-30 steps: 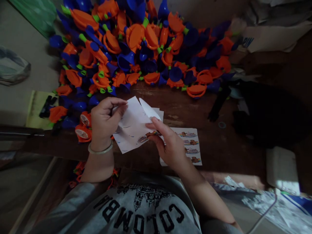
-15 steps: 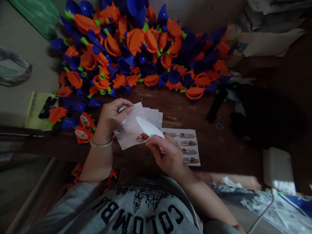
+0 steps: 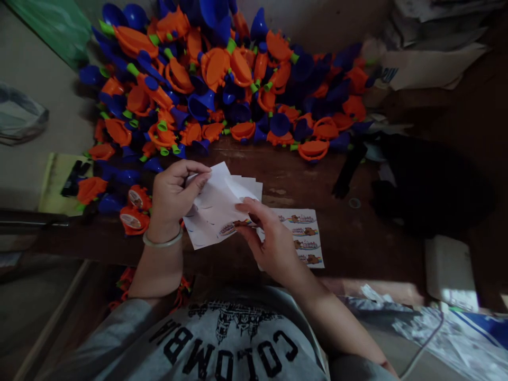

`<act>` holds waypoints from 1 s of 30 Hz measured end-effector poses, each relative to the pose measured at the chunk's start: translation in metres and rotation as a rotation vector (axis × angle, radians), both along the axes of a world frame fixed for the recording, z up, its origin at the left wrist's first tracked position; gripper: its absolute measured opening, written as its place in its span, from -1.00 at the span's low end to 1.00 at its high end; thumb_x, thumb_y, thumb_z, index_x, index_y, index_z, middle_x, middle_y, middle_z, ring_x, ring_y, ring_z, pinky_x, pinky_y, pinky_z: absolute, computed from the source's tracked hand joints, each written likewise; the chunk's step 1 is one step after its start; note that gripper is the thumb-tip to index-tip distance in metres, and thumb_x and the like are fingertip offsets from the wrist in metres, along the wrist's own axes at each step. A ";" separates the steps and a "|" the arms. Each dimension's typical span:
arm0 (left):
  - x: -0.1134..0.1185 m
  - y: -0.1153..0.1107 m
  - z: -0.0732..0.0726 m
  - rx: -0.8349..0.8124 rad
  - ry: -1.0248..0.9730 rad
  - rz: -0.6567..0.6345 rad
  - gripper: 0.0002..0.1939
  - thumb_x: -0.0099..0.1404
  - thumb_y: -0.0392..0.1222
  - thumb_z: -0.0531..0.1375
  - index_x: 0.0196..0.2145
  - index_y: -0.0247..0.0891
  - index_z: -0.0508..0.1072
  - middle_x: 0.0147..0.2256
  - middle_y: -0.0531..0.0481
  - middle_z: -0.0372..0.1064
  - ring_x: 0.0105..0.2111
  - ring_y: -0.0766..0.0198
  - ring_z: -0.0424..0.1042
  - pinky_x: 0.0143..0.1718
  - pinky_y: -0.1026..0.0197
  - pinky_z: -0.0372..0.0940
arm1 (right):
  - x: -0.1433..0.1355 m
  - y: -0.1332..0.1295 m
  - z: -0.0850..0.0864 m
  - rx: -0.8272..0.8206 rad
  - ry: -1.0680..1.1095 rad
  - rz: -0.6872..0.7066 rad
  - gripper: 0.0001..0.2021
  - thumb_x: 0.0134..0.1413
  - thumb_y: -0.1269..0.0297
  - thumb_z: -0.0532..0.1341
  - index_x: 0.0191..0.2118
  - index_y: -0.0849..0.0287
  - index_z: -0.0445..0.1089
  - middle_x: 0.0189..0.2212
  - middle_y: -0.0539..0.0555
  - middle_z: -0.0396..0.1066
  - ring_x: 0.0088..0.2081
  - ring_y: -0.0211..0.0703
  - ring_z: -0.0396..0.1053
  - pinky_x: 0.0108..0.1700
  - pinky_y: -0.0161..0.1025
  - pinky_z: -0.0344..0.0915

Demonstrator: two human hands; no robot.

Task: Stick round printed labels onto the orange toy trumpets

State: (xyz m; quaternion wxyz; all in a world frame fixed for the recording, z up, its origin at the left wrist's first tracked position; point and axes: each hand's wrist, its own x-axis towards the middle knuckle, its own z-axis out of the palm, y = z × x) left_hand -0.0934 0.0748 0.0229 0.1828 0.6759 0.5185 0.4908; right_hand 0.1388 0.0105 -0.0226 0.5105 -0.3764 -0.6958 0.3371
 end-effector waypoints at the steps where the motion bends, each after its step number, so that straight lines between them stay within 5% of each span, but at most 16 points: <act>1: 0.000 -0.001 0.001 0.000 0.006 0.004 -0.90 0.38 -0.16 0.32 -0.21 -0.19 0.63 -0.27 -0.01 0.66 -0.30 0.25 0.59 -0.21 0.25 0.46 | -0.001 0.000 0.002 0.019 -0.009 -0.010 -0.37 0.30 0.45 0.34 0.37 -0.14 0.23 -0.01 0.05 0.66 -0.06 -0.12 0.66 -0.09 -0.16 0.67; 5: 0.003 -0.003 0.004 -0.015 0.008 0.007 -0.90 0.37 -0.16 0.32 -0.21 -0.18 0.64 -0.25 0.00 0.66 -0.29 0.25 0.60 -0.19 0.25 0.46 | -0.003 0.002 0.012 0.141 -0.045 -0.075 -0.29 0.24 0.52 0.35 0.38 -0.20 0.21 -0.19 -0.07 0.70 -0.19 -0.11 0.69 -0.15 -0.13 0.65; 12: 0.002 0.007 -0.003 -0.109 0.007 0.065 -0.90 0.33 -0.17 0.31 -0.24 -0.18 0.64 -0.30 0.03 0.66 -0.34 0.26 0.57 -0.29 0.25 0.41 | -0.002 0.001 0.015 0.326 -0.112 -0.109 -0.41 0.18 0.58 0.30 0.17 -0.29 0.46 -0.35 -0.14 0.67 -0.31 -0.11 0.62 -0.30 -0.16 0.60; 24: -0.002 -0.001 0.006 0.008 0.023 0.051 -0.89 0.36 -0.14 0.33 -0.22 -0.17 0.65 -0.28 0.00 0.66 -0.31 0.26 0.59 -0.23 0.26 0.47 | -0.002 -0.004 0.006 -0.037 0.024 -0.024 -0.51 0.32 0.43 0.32 0.27 -0.07 0.29 -0.02 0.09 0.66 -0.13 -0.17 0.69 -0.12 -0.21 0.69; 30: -0.002 -0.004 0.008 -0.002 0.036 0.050 -0.88 0.36 -0.12 0.34 -0.21 -0.17 0.66 -0.28 -0.01 0.66 -0.33 0.26 0.58 -0.28 0.25 0.47 | -0.002 -0.008 0.007 0.014 -0.023 -0.050 -0.54 0.31 0.46 0.31 0.22 -0.09 0.31 -0.16 0.00 0.69 -0.19 -0.14 0.71 -0.15 -0.15 0.70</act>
